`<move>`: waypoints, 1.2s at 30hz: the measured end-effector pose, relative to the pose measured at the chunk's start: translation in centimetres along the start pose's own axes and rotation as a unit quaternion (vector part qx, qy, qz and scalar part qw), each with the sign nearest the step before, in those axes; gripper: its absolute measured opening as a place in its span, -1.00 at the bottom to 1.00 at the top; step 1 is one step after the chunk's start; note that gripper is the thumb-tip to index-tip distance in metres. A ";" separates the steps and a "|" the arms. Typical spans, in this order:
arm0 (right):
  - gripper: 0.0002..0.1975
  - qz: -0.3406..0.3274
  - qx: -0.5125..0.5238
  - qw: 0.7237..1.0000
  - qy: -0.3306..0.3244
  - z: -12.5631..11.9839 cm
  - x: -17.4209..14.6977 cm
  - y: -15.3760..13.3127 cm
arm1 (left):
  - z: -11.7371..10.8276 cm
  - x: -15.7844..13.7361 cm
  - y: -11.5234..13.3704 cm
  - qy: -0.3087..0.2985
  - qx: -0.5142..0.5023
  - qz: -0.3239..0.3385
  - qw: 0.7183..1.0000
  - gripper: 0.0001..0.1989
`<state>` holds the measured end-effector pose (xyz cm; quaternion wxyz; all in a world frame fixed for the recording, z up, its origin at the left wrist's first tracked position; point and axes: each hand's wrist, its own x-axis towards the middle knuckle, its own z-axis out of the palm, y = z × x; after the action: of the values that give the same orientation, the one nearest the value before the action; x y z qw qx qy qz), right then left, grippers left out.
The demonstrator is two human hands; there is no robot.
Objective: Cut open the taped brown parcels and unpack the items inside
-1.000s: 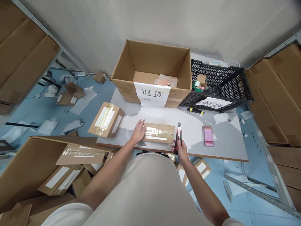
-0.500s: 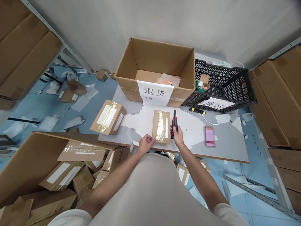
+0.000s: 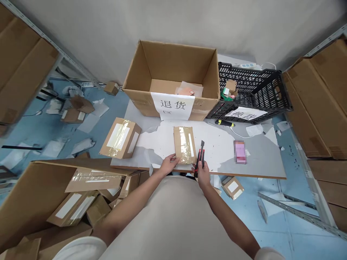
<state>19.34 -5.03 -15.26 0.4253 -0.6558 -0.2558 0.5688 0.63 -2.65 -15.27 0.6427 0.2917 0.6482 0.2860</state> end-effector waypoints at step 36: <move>-0.28 -0.004 -0.130 0.974 -0.186 -6.3 3.5 -3.8 | -6.6 4.9 5.2 0.023 0.518 0.380 0.766 0.25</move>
<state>26.80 -1.92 -13.94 0.2835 -0.5871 -0.4052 0.6409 -5.95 4.52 -14.58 0.2181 0.7957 0.5489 0.1343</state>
